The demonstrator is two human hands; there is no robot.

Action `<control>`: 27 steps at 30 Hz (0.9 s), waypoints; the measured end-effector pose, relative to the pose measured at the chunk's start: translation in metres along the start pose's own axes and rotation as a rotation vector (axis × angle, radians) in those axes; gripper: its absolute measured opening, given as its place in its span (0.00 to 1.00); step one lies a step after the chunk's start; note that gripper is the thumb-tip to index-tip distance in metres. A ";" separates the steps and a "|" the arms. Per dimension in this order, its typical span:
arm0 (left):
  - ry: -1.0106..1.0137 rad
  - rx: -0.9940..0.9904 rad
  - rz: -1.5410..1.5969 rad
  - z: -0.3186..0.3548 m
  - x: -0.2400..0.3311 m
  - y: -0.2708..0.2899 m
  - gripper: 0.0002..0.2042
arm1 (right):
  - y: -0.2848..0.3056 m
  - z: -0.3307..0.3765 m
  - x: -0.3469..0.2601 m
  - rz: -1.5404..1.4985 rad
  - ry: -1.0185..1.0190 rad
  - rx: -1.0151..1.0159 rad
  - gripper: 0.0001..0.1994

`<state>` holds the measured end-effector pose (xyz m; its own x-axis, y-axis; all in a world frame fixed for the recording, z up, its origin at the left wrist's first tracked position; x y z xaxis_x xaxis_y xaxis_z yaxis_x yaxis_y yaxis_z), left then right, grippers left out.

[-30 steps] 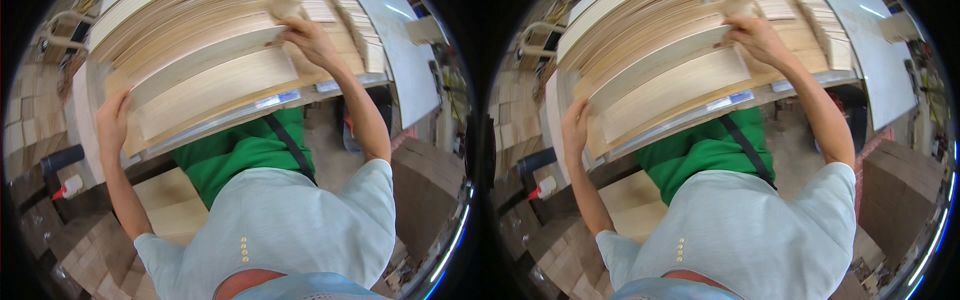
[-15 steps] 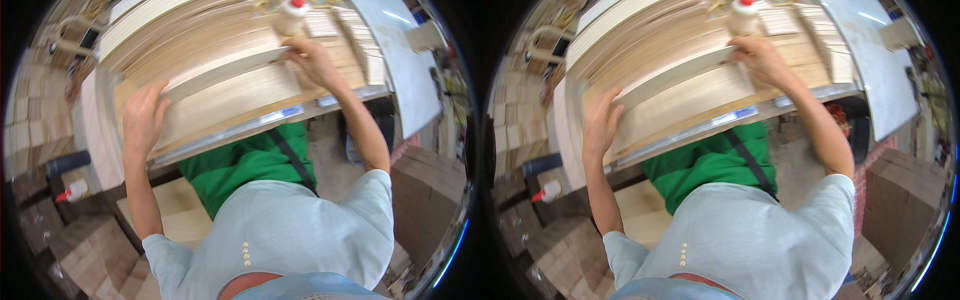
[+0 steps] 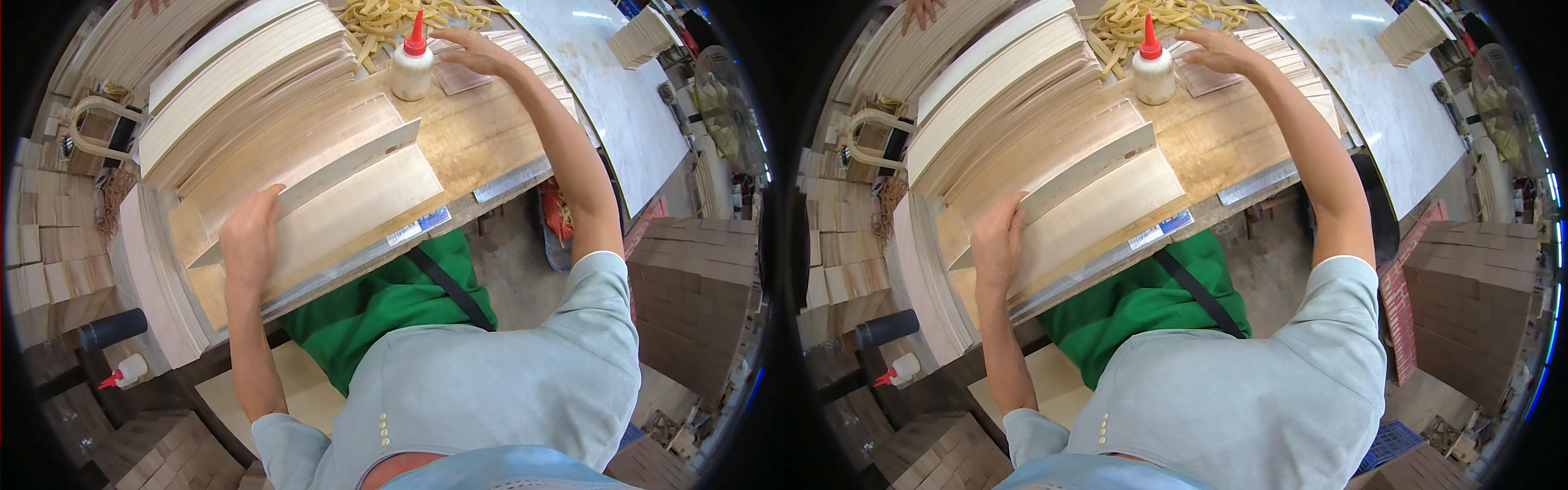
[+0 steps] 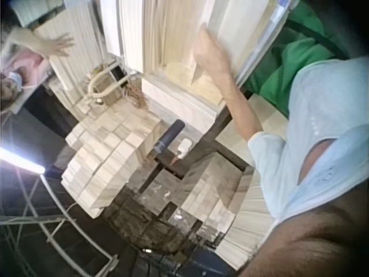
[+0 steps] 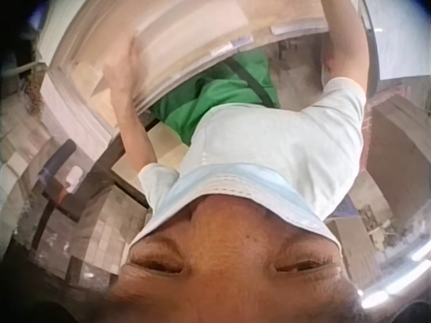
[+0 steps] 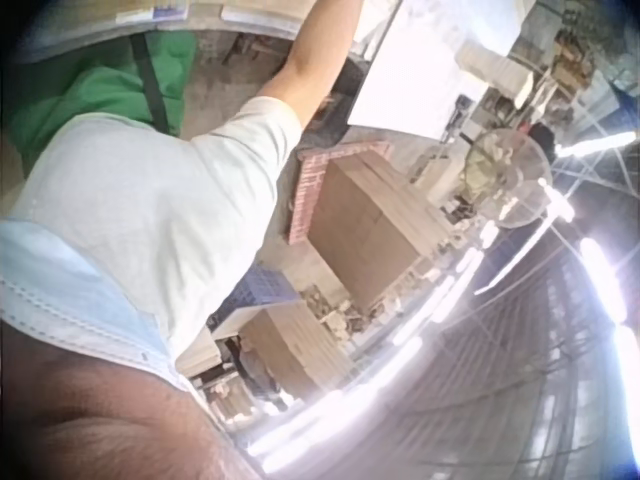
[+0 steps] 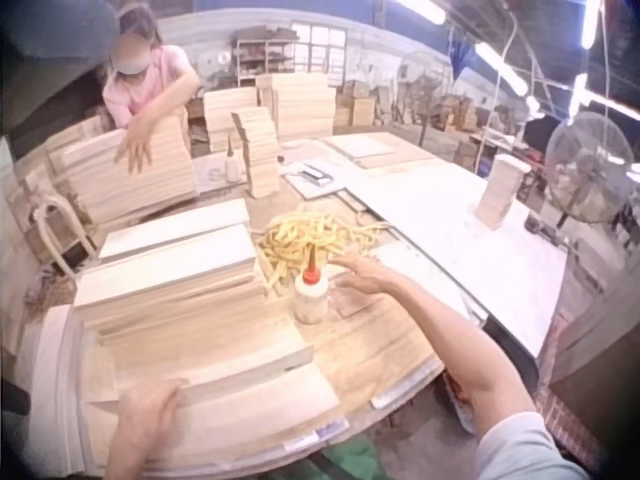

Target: Assembling and gluing wooden boxes and components in a workshop.

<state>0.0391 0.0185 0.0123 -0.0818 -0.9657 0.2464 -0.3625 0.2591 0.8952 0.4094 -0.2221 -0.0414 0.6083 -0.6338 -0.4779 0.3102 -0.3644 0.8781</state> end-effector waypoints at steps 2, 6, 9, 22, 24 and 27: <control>-0.005 0.009 0.005 -0.002 0.002 0.000 0.09 | -0.011 -0.023 0.004 0.089 0.076 -0.036 0.24; 0.023 -0.004 0.008 -0.004 0.004 -0.002 0.09 | -0.031 -0.029 0.026 0.200 0.252 -0.039 0.20; 0.056 0.007 0.030 0.002 0.000 -0.001 0.10 | -0.025 0.012 0.008 0.272 0.301 -0.005 0.17; 0.099 -0.029 0.011 -0.002 0.007 0.000 0.10 | 0.007 0.182 -0.031 0.232 -0.229 0.269 0.34; 0.064 -0.010 -0.013 -0.002 0.008 0.000 0.10 | -0.004 0.194 -0.030 0.359 -0.372 0.275 0.43; 0.057 -0.001 0.007 -0.001 0.008 -0.001 0.09 | -0.021 0.196 -0.037 0.454 -0.421 0.281 0.46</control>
<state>0.0396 0.0102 0.0139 -0.0315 -0.9614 0.2733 -0.3614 0.2659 0.8937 0.2377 -0.3246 -0.0475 0.2791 -0.9567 -0.0828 -0.1451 -0.1273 0.9812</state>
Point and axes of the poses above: each hand's wrist, its own z-axis away from the middle knuckle, its own y-axis out of the back of the hand, x = y × z, the point moved 3 cm from there along -z, towards the middle knuckle, and after that the axes turned 7 degrees about -y, right-handed, at the moved point
